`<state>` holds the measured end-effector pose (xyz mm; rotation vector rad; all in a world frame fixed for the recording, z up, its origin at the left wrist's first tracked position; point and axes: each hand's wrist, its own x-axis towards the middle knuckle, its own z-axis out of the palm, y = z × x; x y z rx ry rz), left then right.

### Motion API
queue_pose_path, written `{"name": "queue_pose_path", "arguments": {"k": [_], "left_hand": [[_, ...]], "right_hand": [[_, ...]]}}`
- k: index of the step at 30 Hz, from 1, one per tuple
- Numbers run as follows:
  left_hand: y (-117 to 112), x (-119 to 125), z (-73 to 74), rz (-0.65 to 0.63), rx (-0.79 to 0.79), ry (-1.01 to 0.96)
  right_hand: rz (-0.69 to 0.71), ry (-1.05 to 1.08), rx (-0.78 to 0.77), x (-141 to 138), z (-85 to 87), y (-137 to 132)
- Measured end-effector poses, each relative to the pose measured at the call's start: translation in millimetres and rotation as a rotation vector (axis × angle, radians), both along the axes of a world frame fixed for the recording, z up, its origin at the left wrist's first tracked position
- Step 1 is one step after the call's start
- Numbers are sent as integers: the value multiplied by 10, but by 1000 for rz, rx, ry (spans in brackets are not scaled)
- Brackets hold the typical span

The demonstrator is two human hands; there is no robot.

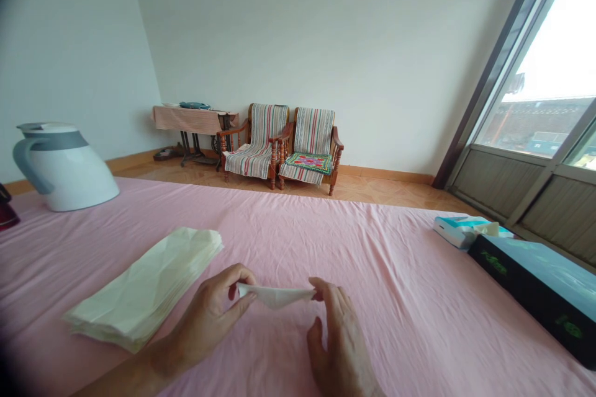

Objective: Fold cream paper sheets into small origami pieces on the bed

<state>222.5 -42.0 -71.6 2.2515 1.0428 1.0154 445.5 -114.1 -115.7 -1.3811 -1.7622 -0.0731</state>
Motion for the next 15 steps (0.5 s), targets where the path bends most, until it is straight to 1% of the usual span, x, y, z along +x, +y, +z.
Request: {"name": "queue_pose_path", "arguments": {"k": [3, 5, 7, 9, 11, 15], "left_hand": [[9, -11, -2, -23, 100, -21], [1, 0, 0, -55, 130, -34], [-14, 23, 15, -98, 132, -43], [-32, 51, 50, -138, 123, -55], [-45, 79, 104, -162, 90, -64], [-34, 124, 213, -135, -63, -114]], "right_hand": [[18, 20, 22, -29, 108, -35], [86, 6, -19, -58, 183, -51], [153, -12, -79, -81, 223, -56], [180, -26, -115, -93, 211, -51], [165, -30, -120, -95, 166, -37], [119, -9, -121, -86, 91, -10]]}}
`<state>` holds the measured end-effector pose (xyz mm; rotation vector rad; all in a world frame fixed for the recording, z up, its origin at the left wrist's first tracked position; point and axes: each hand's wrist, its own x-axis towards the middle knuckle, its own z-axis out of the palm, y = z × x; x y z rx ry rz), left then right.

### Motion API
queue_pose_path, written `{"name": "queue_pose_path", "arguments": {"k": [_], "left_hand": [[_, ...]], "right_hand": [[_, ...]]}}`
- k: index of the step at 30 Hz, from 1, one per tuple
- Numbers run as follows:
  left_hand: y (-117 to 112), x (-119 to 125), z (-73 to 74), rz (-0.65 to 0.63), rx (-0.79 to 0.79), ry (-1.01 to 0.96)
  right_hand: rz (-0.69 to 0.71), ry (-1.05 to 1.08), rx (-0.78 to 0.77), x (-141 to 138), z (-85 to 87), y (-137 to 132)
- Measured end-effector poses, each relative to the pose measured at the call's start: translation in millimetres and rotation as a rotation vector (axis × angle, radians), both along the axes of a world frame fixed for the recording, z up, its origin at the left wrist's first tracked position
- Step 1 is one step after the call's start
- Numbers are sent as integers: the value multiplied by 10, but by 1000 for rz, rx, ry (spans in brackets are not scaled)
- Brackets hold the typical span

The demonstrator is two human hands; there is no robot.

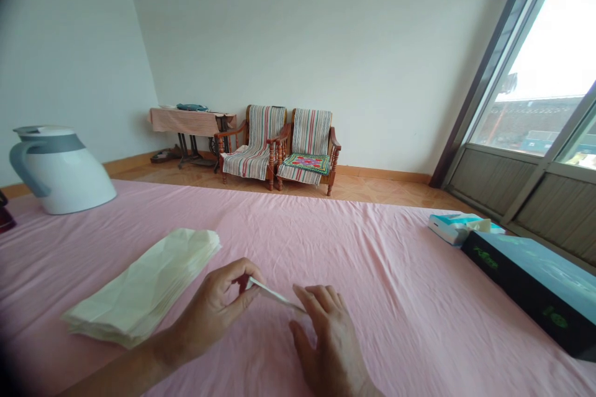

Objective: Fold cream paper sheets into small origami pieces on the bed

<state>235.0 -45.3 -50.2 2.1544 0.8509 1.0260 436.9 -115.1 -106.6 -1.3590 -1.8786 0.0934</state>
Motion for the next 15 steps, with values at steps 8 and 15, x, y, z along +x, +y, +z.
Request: {"name": "queue_pose_path", "arguments": {"k": [8, 15], "left_hand": [[177, 74, -44, -42, -450, -223], [280, 39, -178, -20, -562, -274]], "right_hand": [[-40, -33, -27, 19, -57, 13], [-16, -1, -63, 10, -34, 26]]}}
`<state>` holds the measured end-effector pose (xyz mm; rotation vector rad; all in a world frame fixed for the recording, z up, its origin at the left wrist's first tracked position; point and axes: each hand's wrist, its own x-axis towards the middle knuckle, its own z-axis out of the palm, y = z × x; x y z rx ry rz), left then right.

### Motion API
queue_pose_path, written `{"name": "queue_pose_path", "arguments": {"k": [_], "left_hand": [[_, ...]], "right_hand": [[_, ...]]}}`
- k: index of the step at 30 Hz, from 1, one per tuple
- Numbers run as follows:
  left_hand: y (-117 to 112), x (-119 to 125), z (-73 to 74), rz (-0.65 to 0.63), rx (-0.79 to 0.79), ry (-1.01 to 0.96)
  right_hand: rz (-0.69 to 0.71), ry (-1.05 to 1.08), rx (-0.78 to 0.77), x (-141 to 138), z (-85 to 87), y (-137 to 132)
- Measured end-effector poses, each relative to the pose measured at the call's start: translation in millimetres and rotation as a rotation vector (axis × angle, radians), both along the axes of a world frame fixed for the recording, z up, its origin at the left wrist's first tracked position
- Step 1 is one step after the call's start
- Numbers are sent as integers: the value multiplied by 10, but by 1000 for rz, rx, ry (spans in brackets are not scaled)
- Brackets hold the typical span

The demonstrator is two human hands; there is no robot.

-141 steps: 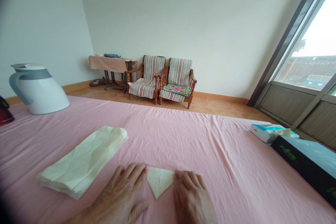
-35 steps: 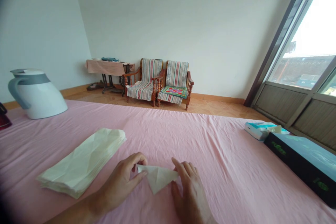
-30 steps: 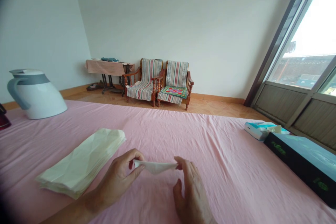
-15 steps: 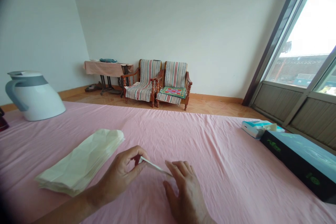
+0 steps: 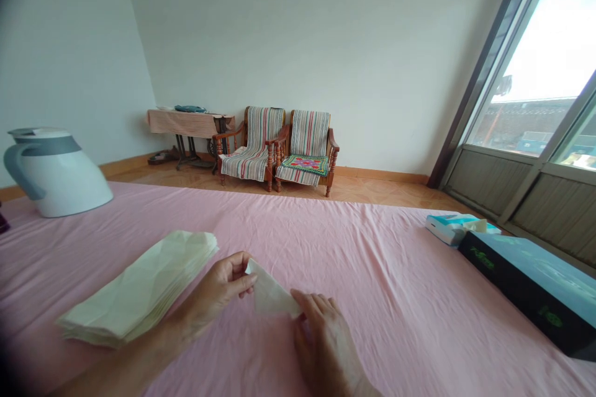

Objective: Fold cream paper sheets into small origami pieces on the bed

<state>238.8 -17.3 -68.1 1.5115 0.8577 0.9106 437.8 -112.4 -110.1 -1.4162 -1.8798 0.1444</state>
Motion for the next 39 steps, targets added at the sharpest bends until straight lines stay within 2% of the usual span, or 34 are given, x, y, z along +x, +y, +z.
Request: {"name": "queue_pose_path", "arguments": {"k": [6, 12, 15, 19, 23, 26, 33, 39], "left_hand": [[-45, -1, 10, -61, -56, -49], [-85, -19, 41, -200, -130, -154], [-70, -20, -8, -200, -150, -205], [-54, -8, -48, -153, -80, -150], [-52, -13, -15, -122, 9, -105], [-60, -21, 22, -115, 73, -88], [-125, 23, 79, -169, 239, 14], [-157, 42, 92, -172, 252, 15]], "right_hand": [[-50, 109, -148, -15, 117, -5], [-150, 288, -252, 15, 4, 38], [-171, 273, -242, 20, -18, 48], [-163, 188, -213, 4, 27, 24], [-46, 123, -137, -29, 116, -31], [39, 165, -89, -59, 172, -61], [56, 228, -127, -98, 185, -43], [40, 175, -116, -68, 113, -38]]}}
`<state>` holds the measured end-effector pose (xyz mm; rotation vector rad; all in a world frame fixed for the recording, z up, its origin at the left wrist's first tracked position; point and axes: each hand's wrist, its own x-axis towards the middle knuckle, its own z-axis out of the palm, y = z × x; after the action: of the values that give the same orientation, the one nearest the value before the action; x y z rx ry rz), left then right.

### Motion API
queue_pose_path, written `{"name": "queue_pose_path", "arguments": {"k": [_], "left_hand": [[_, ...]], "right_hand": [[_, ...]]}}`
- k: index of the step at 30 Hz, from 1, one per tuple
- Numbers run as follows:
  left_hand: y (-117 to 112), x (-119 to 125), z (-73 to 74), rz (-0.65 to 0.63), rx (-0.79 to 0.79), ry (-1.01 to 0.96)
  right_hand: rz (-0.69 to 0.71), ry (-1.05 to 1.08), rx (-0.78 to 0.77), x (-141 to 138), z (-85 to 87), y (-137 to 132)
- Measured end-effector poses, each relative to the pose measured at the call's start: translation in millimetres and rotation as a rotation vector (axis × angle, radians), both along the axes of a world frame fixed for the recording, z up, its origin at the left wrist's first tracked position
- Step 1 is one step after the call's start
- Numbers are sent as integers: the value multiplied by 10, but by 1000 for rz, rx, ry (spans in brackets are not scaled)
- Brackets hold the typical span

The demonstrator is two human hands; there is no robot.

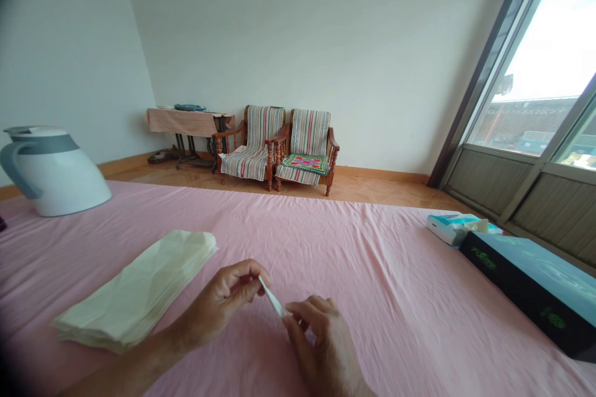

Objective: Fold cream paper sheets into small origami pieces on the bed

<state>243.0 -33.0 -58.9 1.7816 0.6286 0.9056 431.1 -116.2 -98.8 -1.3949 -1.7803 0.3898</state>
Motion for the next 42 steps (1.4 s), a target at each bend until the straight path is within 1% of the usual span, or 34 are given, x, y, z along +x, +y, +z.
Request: {"name": "queue_pose_path", "arguments": {"k": [5, 12, 16, 22, 25, 27, 30, 34, 36, 38, 42], "left_hand": [[-37, 10, 22, -25, -13, -20], [-44, 8, 51, -38, -35, -33], [-35, -18, 40, -37, -29, -23], [-32, -32, 36, -42, -13, 7], [-30, -24, 32, -51, 31, 17], [-38, -10, 1, -53, 63, 25], [-81, 33, -91, -5, 84, 49], [-182, 124, -201, 111, 107, 124], [-229, 165, -220, 178, 117, 201], [-262, 192, -221, 212, 129, 253], [-282, 211, -211, 202, 161, 225]], "right_hand": [[9, -31, 41, 10, -41, 5], [8, -95, 74, -23, 57, -39], [14, -104, 95, -25, 52, -38], [-7, -128, 51, -14, 45, -13], [-19, -142, 46, -11, 46, -15], [-34, -151, 48, -9, 40, -11], [-55, -167, 46, -9, 26, 4], [-93, -211, 47, -16, -12, 24], [-118, -213, 59, -21, -43, 29], [-131, -193, 79, -31, -78, 29], [-110, -153, 116, -80, -124, 19]]}}
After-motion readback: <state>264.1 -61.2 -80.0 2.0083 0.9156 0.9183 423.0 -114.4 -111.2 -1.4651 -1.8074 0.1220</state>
